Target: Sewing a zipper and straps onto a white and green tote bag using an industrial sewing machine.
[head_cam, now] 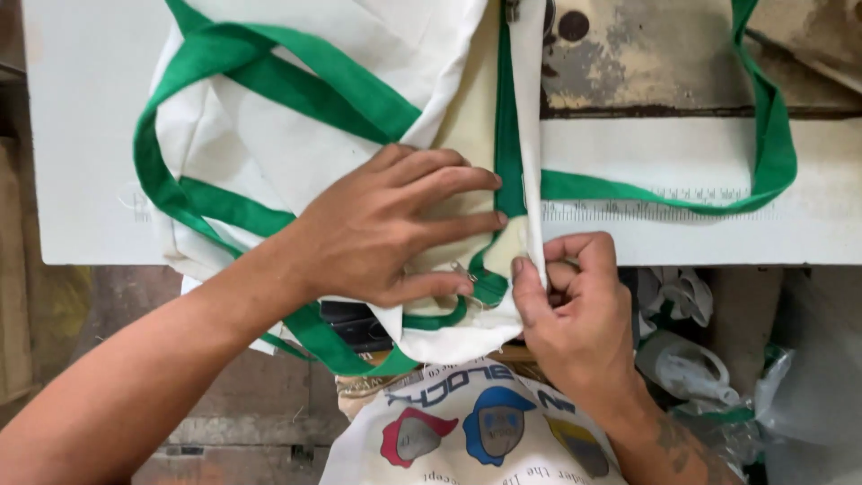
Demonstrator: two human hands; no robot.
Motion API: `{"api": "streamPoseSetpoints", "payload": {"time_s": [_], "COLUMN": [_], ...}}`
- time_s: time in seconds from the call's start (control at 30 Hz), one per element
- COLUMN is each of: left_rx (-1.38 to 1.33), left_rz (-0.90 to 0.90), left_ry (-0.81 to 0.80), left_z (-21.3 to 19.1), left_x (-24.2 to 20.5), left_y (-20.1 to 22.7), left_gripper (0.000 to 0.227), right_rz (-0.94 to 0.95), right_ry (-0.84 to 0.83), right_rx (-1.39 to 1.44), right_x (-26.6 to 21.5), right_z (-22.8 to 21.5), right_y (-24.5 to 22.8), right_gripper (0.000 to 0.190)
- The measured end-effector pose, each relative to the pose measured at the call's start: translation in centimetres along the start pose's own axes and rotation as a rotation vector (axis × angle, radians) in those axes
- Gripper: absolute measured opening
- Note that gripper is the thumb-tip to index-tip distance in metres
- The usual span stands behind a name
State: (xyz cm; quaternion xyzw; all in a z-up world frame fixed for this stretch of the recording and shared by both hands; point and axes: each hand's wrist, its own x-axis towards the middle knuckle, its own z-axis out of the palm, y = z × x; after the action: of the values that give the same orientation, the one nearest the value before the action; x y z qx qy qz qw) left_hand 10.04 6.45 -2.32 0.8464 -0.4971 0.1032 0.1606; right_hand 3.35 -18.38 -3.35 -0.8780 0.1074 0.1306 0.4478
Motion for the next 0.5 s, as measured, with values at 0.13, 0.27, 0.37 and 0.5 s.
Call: {"api": "streamPoseSetpoints", "payload": {"time_s": [0.13, 0.27, 0.37, 0.5], "left_rx": [-0.049, 0.097, 0.046, 0.075], "left_rz": [0.013, 0.117, 0.175, 0.118], "left_ry": [0.050, 0.002, -0.020, 0.128], "left_z": [-0.4, -2.0, -0.9, 1.0], "left_x": [0.0, 1.7, 1.9, 0.9], "left_y": [-0.1, -0.8, -2.1, -1.3], "left_gripper": [0.054, 0.050, 0.050, 0.049], "right_rz": [0.070, 0.041, -0.105, -0.710], "right_ry": [-0.064, -0.068, 0.050, 0.240], "right_rx": [0.106, 0.035, -0.033, -0.232], "right_x": [-0.2, -0.3, -0.9, -1.0], "right_z": [-0.2, 0.1, 0.8, 1.2], "right_y": [-0.7, -0.9, 0.5, 3.2], "right_gripper": [0.040, 0.035, 0.028, 0.019]}}
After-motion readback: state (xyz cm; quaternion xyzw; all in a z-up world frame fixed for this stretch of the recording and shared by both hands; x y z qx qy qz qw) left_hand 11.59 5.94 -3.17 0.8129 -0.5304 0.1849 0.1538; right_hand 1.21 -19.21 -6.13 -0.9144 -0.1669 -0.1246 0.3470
